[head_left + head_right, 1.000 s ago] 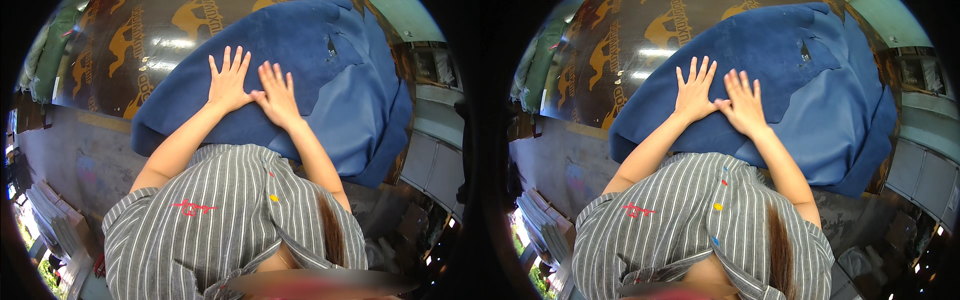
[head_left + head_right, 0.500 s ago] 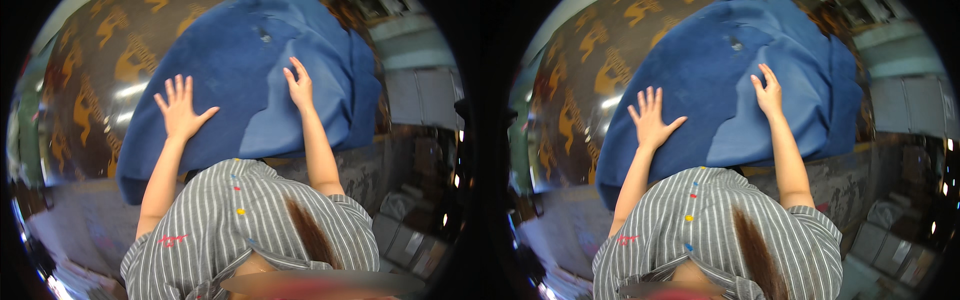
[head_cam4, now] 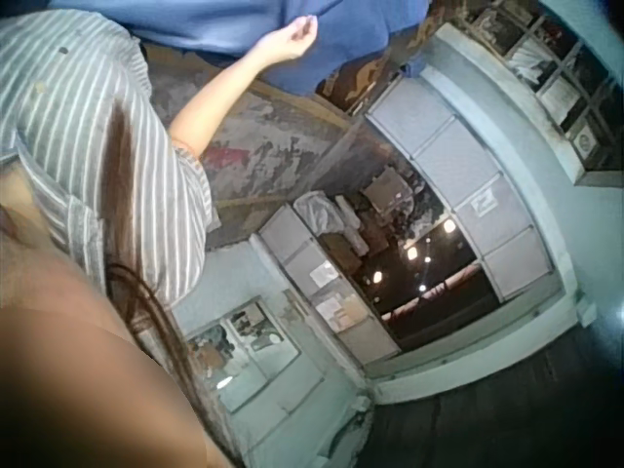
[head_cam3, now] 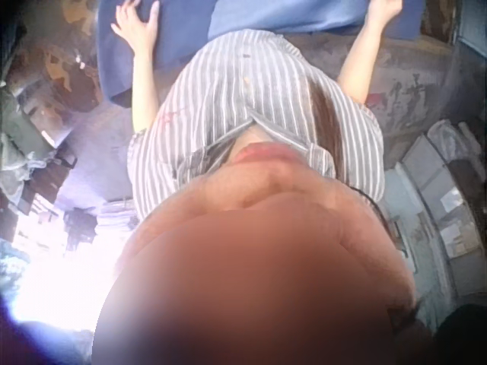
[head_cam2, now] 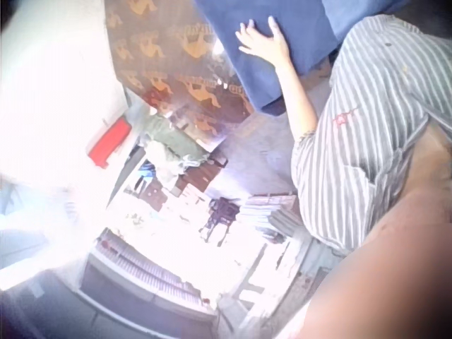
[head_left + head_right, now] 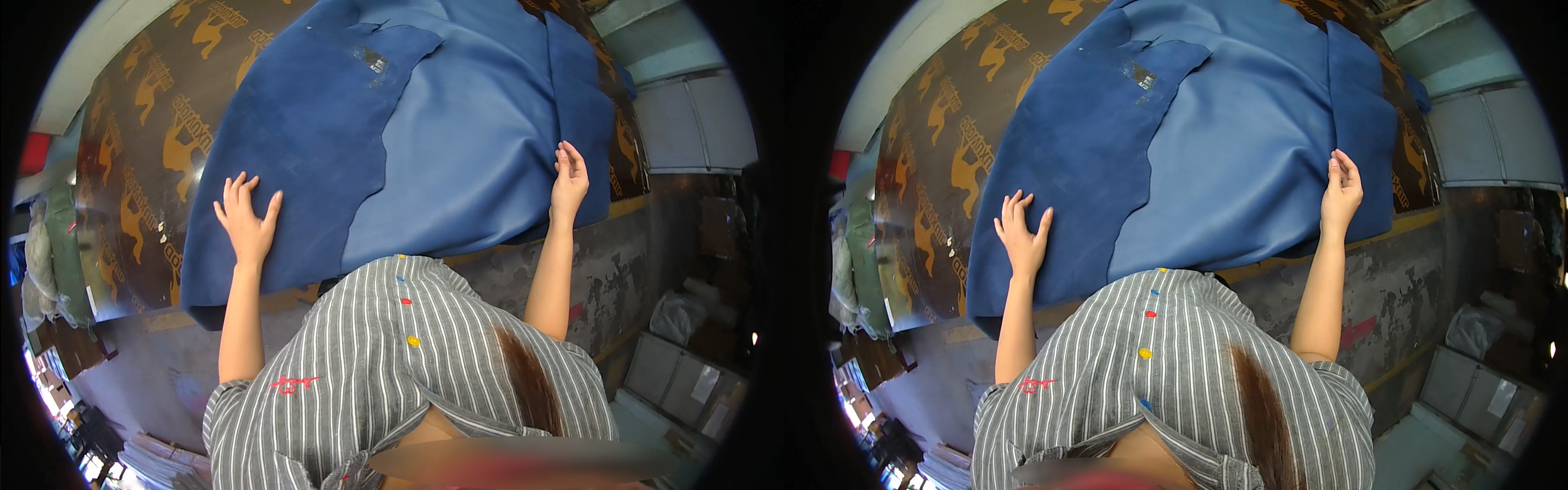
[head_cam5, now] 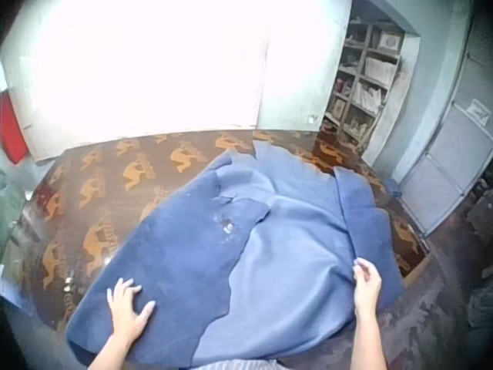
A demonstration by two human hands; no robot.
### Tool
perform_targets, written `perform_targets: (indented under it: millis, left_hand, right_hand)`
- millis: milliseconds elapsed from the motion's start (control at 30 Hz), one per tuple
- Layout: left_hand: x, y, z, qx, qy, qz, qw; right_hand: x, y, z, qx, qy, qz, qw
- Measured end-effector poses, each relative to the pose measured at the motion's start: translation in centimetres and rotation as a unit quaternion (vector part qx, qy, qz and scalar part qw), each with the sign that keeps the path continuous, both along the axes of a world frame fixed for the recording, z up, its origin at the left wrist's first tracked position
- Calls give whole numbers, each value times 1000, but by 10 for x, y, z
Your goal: The person smooths and aligns a large blue fabric on a work table, then uses a white marking tool to draw outlines and symbols on the surface. The fabric is repositioned and additional markings are made across different sections.
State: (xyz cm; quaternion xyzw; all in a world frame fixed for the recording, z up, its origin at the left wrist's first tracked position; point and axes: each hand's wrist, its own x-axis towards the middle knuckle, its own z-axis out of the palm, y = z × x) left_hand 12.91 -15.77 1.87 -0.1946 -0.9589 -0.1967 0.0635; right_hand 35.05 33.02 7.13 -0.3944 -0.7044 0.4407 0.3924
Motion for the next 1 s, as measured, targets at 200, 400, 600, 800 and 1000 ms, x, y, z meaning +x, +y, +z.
perform_targets:
  millis: [200,400,600,800,1000]
  left_hand:
    - [-23,104,2,183,1,-145,972]
    - [-15,188,5,169,-36,-248,953]
    - [-78,200,19,222,-4,-202,954]
    - [-127,248,24,496,-228,-138,826]
    - [-151,277,15,543,-375,-179,730]
  right_hand:
    - [-82,-38,-5,2,10,181,983]
    - [-174,-38,-12,-85,-61,231,967]
    - [-275,-10,-23,-61,-217,165,960]
    - [-300,-46,-4,228,-36,298,926]
    - [-318,-62,32,434,-165,509,725]
